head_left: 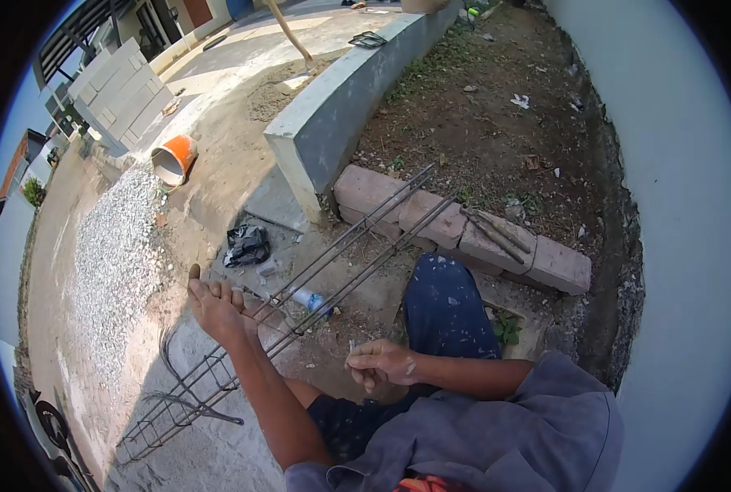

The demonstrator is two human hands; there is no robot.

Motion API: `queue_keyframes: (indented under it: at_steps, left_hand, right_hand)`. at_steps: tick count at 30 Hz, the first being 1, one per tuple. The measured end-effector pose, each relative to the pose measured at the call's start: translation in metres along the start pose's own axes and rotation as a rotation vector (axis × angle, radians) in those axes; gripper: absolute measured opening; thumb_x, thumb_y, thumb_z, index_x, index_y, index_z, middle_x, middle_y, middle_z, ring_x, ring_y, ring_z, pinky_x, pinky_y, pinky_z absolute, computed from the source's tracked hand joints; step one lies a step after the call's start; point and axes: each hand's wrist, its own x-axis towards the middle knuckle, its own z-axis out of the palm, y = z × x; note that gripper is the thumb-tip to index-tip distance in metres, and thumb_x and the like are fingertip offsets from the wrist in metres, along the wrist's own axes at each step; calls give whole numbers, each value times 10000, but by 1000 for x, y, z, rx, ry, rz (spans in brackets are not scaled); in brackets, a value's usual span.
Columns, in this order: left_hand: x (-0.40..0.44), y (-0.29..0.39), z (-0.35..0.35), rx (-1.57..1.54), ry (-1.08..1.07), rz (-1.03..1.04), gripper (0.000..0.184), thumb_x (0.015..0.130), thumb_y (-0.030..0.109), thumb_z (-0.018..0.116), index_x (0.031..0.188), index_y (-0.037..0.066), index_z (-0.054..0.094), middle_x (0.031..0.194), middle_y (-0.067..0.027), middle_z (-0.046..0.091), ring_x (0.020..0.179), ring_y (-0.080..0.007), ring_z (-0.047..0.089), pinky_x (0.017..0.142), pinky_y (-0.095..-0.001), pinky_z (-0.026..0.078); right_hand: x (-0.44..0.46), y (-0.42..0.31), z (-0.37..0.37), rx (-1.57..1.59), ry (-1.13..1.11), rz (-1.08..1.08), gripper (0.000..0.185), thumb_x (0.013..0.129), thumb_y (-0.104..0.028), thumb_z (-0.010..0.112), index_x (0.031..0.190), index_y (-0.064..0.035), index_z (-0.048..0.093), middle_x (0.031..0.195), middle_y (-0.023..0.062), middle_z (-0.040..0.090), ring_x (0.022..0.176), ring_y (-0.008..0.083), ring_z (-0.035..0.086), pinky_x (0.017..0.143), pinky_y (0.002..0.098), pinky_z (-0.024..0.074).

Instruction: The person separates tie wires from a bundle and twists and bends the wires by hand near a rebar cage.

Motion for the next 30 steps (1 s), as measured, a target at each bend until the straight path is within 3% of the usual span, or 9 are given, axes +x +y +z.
queue_keyframes:
  at_steps: [1, 2, 4, 6, 10, 13, 19, 25, 30]
  left_hand:
    - [7, 5, -6, 66, 8, 35, 324, 1017, 253, 410, 1251, 39, 480, 660, 54, 303, 504, -23, 247, 384, -177, 209]
    - [14, 10, -14, 133, 22, 76, 318, 1017, 249, 411, 1240, 37, 487, 651, 60, 295, 496, -20, 242, 380, -179, 204]
    - [17, 8, -22, 284, -157, 9, 285, 1019, 247, 406, 1183, 42, 515, 629, 75, 281, 488, -11, 235, 383, -175, 190]
    - [-9, -3, -19, 395, -350, -165, 281, 1019, 270, 407, 1141, 48, 527, 623, 79, 295, 481, -8, 238, 396, -173, 188]
    - [-56, -64, -17, 437, -671, -353, 285, 1020, 290, 399, 1103, 53, 532, 588, 81, 311, 464, -20, 262, 409, -190, 220]
    - [-77, -92, -19, 459, -742, -382, 325, 1023, 313, 381, 1129, 44, 529, 591, 75, 328, 462, -31, 274, 415, -200, 234]
    - [-93, -90, -18, 594, -951, -463, 433, 1022, 388, 341, 1191, 34, 525, 618, 46, 382, 479, -43, 322, 422, -201, 264]
    - [-103, -77, -7, 504, -891, -635, 514, 1014, 432, 336, 1263, 10, 491, 626, 21, 434, 465, -59, 355, 409, -206, 295]
    - [-108, -80, -14, 435, -909, -818, 500, 1015, 409, 351, 1251, -12, 484, 624, 17, 431, 450, -52, 333, 392, -203, 272]
  right_hand:
    - [-2, -9, -4, -36, 80, -57, 276, 943, -211, 563, 1103, 7, 617, 805, 42, 603, 664, 109, 584, 619, 280, 501]
    - [0, -15, -12, -156, 179, -165, 314, 941, -221, 567, 1152, 11, 594, 833, 42, 612, 690, 105, 586, 633, 272, 501]
    - [11, -32, -29, -407, 353, -364, 407, 938, -241, 575, 1249, 20, 547, 889, 43, 631, 741, 96, 590, 662, 256, 500]
    - [18, -66, -27, -469, 292, -476, 460, 963, -255, 542, 1321, 24, 474, 1053, 80, 644, 855, 119, 603, 713, 258, 515]
    - [49, -135, 2, -527, 334, -843, 463, 974, -243, 516, 1323, 56, 456, 1099, 122, 645, 896, 149, 627, 739, 267, 521]
    - [67, -163, 3, -510, 333, -812, 451, 964, -206, 535, 1312, 70, 459, 1057, 136, 661, 846, 157, 646, 711, 259, 533]
    - [67, -152, -2, -295, 321, -834, 354, 904, -63, 594, 1226, 75, 544, 892, 117, 679, 674, 136, 648, 575, 244, 537]
    - [60, -155, -17, -81, 281, -875, 237, 905, -70, 607, 1099, 65, 588, 916, 136, 678, 726, 170, 668, 626, 259, 553]
    - [63, -162, -32, -96, 336, -926, 267, 905, -69, 606, 1131, 67, 565, 919, 139, 673, 732, 173, 665, 629, 266, 551]
